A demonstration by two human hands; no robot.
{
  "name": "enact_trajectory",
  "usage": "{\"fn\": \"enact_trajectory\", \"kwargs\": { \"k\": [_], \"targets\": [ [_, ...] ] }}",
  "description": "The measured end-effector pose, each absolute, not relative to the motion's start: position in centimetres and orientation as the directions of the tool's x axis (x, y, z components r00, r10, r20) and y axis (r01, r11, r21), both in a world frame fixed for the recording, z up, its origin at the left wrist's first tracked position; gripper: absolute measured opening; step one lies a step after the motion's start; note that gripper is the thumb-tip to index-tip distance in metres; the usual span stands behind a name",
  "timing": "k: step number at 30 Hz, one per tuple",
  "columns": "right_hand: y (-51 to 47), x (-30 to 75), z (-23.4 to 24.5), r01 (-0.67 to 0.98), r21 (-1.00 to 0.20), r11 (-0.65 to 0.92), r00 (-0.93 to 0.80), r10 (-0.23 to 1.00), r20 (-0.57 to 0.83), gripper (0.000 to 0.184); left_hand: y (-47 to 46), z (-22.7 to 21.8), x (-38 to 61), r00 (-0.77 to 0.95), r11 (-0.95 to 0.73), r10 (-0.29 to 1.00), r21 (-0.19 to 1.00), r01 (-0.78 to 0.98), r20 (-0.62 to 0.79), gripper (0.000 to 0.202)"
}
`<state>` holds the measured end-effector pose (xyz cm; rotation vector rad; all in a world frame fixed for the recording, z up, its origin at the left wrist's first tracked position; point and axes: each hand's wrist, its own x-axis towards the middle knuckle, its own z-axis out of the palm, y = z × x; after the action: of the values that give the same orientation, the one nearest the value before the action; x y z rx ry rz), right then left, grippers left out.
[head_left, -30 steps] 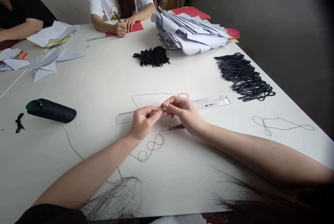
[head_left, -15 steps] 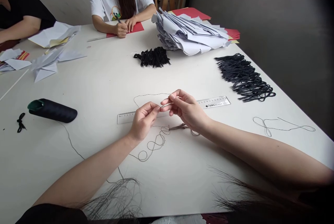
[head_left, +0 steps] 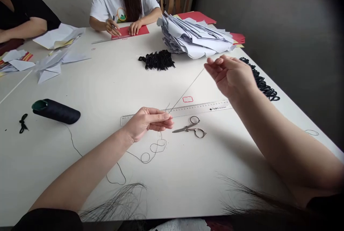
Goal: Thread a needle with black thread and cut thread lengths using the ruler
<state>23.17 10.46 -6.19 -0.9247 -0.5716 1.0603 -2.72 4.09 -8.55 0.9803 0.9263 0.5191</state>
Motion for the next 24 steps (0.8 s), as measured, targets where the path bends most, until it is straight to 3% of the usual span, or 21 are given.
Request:
{"fn": "enact_trajectory", "kwargs": {
  "k": [5,12,16,19,22,24],
  "targets": [
    [11.2,25.5,-5.1,-0.498,-0.821,0.279,0.509,0.861,-0.017,0.038,4.0,-7.6,-2.9,0.587,0.521,0.651,0.846,0.114,-0.481,0.021],
    [13.4,28.6,-5.1,-0.438,-0.856,0.275,0.621,0.781,-0.067,0.049,4.3,-7.4,-3.3,0.598,0.479,0.605,0.841,0.252,-0.525,0.022],
    [15.0,31.9,-5.6,-0.353,-0.871,0.342,0.664,0.748,0.025,0.05,4.9,-6.9,-4.0,0.613,0.401,0.541,0.817,0.414,-0.576,0.019],
    [15.3,33.3,-5.3,-0.343,-0.861,0.375,0.704,0.709,0.028,0.05,5.4,-6.3,-4.8,0.635,0.297,0.497,0.804,0.515,-0.591,0.017],
    [14.1,32.7,-4.2,-0.358,-0.846,0.396,0.74,0.673,0.002,0.051,5.8,-5.5,-6.0,0.661,0.072,0.421,0.749,0.659,-0.621,0.011],
    [12.3,31.1,-3.2,-0.284,-0.871,0.401,0.691,0.715,0.104,0.044,5.9,-4.7,-6.8,0.639,-0.132,0.492,0.675,0.726,-0.591,0.014]
  ]
}}
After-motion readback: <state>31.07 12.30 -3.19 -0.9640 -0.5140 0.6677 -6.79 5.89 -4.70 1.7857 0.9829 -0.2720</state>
